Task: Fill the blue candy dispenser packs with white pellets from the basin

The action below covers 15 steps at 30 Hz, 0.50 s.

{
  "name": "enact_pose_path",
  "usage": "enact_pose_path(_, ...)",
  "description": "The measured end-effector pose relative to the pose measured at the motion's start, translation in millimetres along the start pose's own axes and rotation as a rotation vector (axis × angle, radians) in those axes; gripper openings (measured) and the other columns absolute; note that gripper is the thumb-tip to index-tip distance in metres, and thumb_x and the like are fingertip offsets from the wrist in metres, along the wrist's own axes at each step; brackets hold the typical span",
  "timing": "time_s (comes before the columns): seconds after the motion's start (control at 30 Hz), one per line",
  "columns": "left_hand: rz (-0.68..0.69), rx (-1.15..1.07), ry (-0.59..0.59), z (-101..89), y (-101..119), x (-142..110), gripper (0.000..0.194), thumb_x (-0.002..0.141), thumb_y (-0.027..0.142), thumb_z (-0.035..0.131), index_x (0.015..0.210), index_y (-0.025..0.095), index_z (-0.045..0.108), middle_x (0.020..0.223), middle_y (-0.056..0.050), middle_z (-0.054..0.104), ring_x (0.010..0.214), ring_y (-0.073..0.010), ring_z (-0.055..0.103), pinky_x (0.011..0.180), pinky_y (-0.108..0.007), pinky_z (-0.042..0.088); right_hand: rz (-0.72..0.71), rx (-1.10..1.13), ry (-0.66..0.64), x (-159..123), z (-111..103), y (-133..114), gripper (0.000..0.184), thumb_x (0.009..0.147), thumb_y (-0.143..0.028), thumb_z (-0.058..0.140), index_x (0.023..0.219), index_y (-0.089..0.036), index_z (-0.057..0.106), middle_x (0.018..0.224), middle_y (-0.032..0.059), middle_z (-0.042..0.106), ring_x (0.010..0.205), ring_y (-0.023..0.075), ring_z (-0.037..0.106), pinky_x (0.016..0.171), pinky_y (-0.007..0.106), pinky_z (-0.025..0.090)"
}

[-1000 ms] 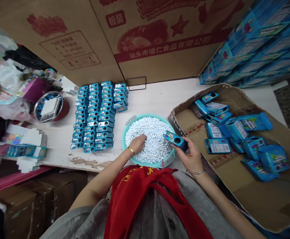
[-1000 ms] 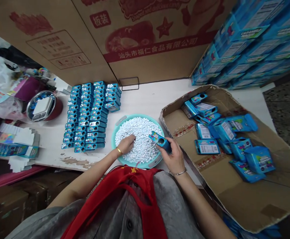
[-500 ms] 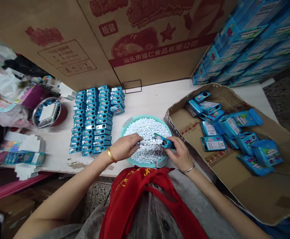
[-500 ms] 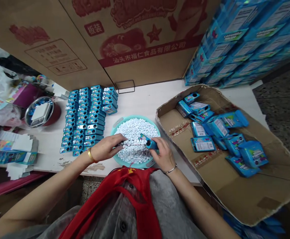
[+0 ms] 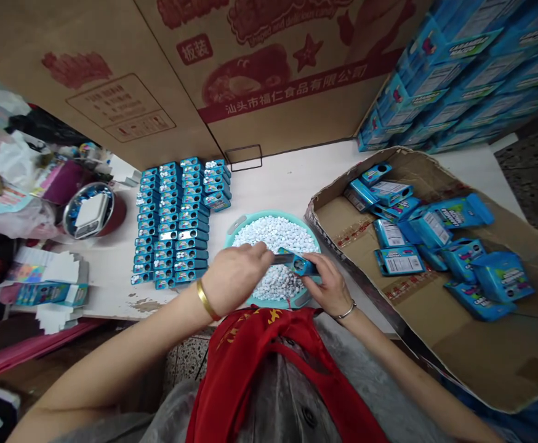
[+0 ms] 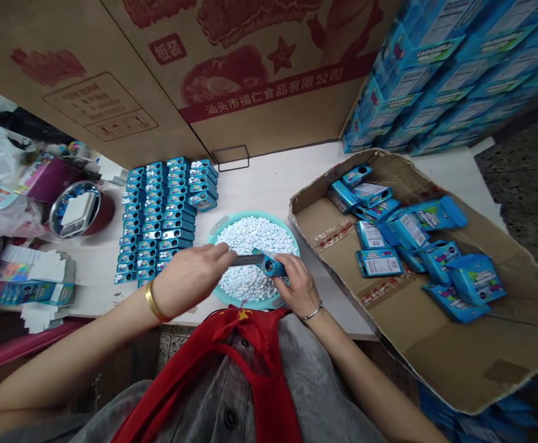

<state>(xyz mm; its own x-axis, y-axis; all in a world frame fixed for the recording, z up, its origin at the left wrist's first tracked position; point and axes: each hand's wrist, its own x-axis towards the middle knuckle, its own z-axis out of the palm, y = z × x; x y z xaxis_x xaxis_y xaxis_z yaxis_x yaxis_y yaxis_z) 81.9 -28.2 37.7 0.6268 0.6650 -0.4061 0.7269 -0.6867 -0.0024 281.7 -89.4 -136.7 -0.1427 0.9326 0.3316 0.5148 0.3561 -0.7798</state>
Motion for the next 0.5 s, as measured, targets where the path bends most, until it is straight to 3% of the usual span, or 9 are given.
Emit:
enact_pose_path(0.07, -0.118, -0.036, 0.012, 31.8, -25.2, -2.1, 0.019, 0.091, 0.013, 0.043, 0.105, 0.016, 0.055, 0.096, -0.008, 0.060, 0.086, -0.0194, 0.061, 0.068, -0.029, 0.049, 0.045, 0.000, 0.013, -1.7, -4.0, 2.4, 0.035, 0.085, -0.021, 0.055, 0.120, -0.020, 0.052, 0.111, 0.0120, 0.062, 0.106, 0.0256, 0.059, 0.092, 0.043, 0.050)
enact_pose_path(0.17, -0.287, -0.047, -0.053, 100.4, -57.1, -0.3, 0.019, 0.091, 0.012, 0.041, 0.103, 0.016, 0.056, 0.100, -0.009, 0.060, 0.093, -0.0215, 0.059, 0.073, -0.031, 0.049, 0.110, -0.003, 0.040, -2.8, -11.2, 5.9, 0.034, 0.084, -0.025, 0.058, 0.117, -0.021, 0.054, 0.109, 0.0108, 0.063, 0.103, 0.0251, 0.060, 0.091, 0.043, 0.050)
enact_pose_path(0.23, -0.281, -0.108, -0.092, 146.9, -62.2, 8.0, 0.023, 0.090, 0.009, 0.040, 0.104, 0.017, 0.056, 0.103, -0.009, 0.060, 0.097, -0.0215, 0.058, 0.078, -0.032, 0.048, 0.137, -0.013, 0.058, -2.7, -15.7, 7.7, 0.032, 0.084, -0.028, 0.059, 0.115, -0.021, 0.055, 0.106, 0.0095, 0.063, 0.100, 0.0242, 0.061, 0.089, 0.041, 0.050)
enact_pose_path(0.3, -0.244, -0.216, -0.069, 183.4, -52.3, 23.8, 0.026, 0.090, 0.009, 0.039, 0.108, 0.018, 0.055, 0.106, -0.009, 0.060, 0.101, -0.0208, 0.057, 0.084, -0.032, 0.048, 0.149, -0.031, 0.074, -2.6, -19.1, 8.9, 0.031, 0.084, -0.031, 0.061, 0.114, -0.021, 0.056, 0.104, 0.0089, 0.064, 0.098, 0.0236, 0.061, 0.088, 0.040, 0.051)
enact_pose_path(0.4, -0.202, -0.398, 0.011, 213.3, -25.6, 54.0, 0.030, 0.087, 0.010, 0.043, 0.115, 0.017, 0.053, 0.115, -0.010, 0.059, 0.108, -0.0209, 0.055, 0.092, -0.033, 0.047, 0.182, -0.058, 0.098, -3.8, -21.7, 9.7, 0.033, 0.083, -0.034, 0.063, 0.112, -0.021, 0.056, 0.102, 0.0080, 0.065, 0.095, 0.0228, 0.062, 0.086, 0.039, 0.051)
enact_pose_path(0.5, -0.178, -0.563, 0.088, 221.6, -12.0, 69.7, 0.035, 0.084, 0.009, 0.045, 0.118, 0.016, 0.052, 0.119, -0.010, 0.058, 0.111, -0.0211, 0.055, 0.097, -0.035, 0.045, 0.236, -0.064, 0.112, -6.6, -22.2, 9.8, 0.035, 0.081, -0.037, 0.065, 0.111, -0.021, 0.057, 0.102, 0.0072, 0.065, 0.094, 0.0223, 0.062, 0.085, 0.038, 0.051)
